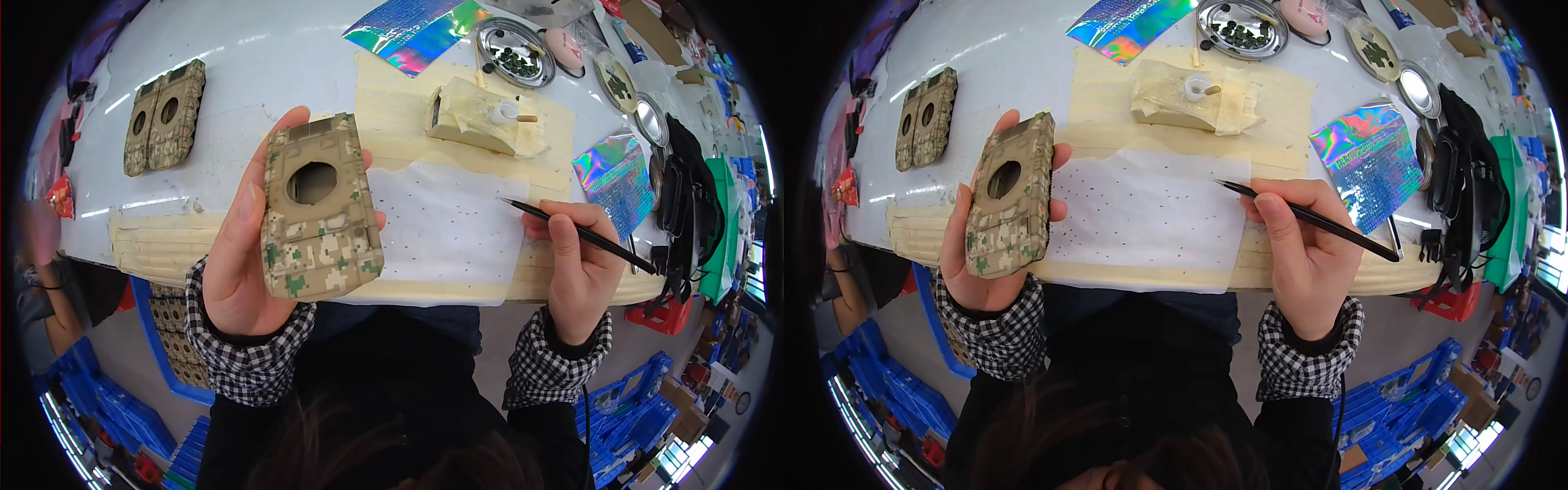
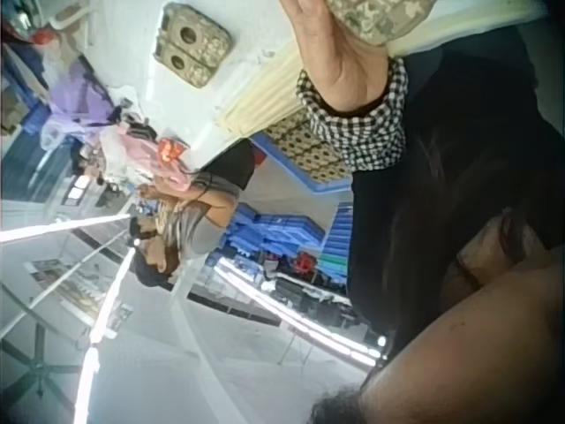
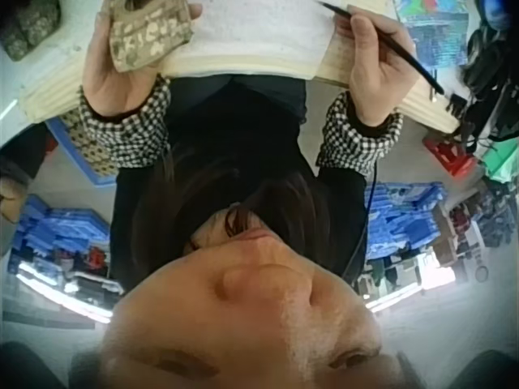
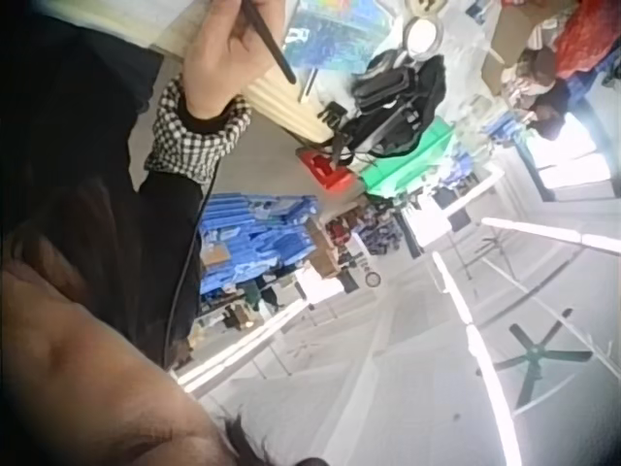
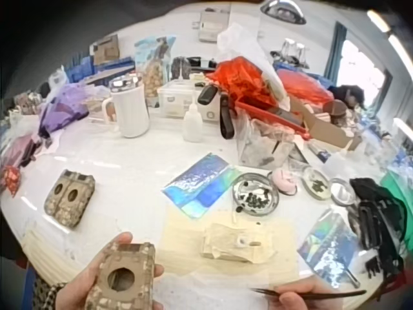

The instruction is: Assembling and detailing small toy tank models with holographic sheets using tweezers at a workbench.

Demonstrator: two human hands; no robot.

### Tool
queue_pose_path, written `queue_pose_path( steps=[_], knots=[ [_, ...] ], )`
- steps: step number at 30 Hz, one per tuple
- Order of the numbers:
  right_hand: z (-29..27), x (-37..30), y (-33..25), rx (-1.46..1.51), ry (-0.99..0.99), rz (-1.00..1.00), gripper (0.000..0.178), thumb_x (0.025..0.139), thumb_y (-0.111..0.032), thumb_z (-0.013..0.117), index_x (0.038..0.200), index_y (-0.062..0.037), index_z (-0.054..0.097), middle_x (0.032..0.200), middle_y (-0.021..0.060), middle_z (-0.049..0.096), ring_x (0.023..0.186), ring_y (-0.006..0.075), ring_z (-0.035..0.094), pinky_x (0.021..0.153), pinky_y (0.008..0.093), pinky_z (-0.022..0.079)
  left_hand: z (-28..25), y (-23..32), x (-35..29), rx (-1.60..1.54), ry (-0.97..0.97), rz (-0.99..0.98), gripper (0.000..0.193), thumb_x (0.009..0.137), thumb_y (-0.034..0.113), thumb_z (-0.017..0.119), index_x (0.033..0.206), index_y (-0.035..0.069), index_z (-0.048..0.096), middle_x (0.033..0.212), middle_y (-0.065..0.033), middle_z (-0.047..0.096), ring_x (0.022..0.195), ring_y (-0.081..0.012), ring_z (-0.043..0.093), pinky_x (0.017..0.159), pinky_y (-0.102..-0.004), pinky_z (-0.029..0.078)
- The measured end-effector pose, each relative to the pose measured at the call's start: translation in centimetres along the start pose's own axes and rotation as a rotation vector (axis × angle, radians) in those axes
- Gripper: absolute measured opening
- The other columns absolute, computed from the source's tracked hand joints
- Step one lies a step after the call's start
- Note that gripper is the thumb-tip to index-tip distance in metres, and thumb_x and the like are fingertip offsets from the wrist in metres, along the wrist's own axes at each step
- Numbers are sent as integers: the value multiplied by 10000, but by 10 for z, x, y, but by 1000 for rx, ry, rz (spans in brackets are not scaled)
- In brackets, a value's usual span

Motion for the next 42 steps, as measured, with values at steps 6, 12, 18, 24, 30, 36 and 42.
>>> queue_pose_path(
  steps=[6,12,18,24,30,36,42],
  knots=[
    [1,2,0,-25,-15,-19,124,910,-43,595,977,60,609,905,105,649,817,139,635,754,240,507,1,0,0,-12,0,2,633,988,271,325,1448,-60,42,1447,-284,238,1352,-401,280,939,-459,509],
    [2,2,0,-23,-13,-23,120,911,-39,591,971,63,611,897,106,650,814,139,631,753,242,504,0,1,0,20,-4,-4,633,989,279,323,1449,-57,49,1449,-277,243,1353,-392,285,943,-449,507],
    [2,2,0,-30,-11,-23,116,911,-34,588,968,65,611,893,107,650,810,142,632,753,245,507,2,1,0,41,24,-9,632,990,291,320,1452,-51,57,1452,-267,247,1351,-386,293,937,-444,511],
    [2,2,0,-31,-13,-24,116,911,-33,587,969,64,611,889,110,650,811,148,639,749,252,515,1,2,0,37,21,-8,630,991,294,317,1453,-49,58,1453,-265,245,1350,-384,296,939,-444,508],
    [0,1,0,-22,-13,-31,118,916,-43,583,964,61,609,873,114,656,803,153,643,749,260,521,0,1,1,32,5,-11,629,992,294,318,1453,-48,60,1452,-267,247,1348,-378,301,946,-446,502],
    [-1,-1,-2,11,16,-63,144,929,-82,572,967,54,600,854,130,658,782,171,652,738,274,526,1,1,0,54,49,-21,625,991,288,330,1463,-20,59,1439,-267,276,1337,-375,326,956,-444,493],
    [16,-1,-26,172,8,-235,238,928,-197,591,938,39,573,865,179,666,741,206,654,705,297,526,7,1,-2,185,164,-59,605,988,273,358,1482,62,80,1421,-266,319,1297,-373,388,998,-470,438]
  ],
)
Point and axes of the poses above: each hand's wrist, its own x-axis towards the middle knuckle, its own z-axis out of the palm, y = z × x, the point moved 2 cm from there along x, towards the middle knuckle
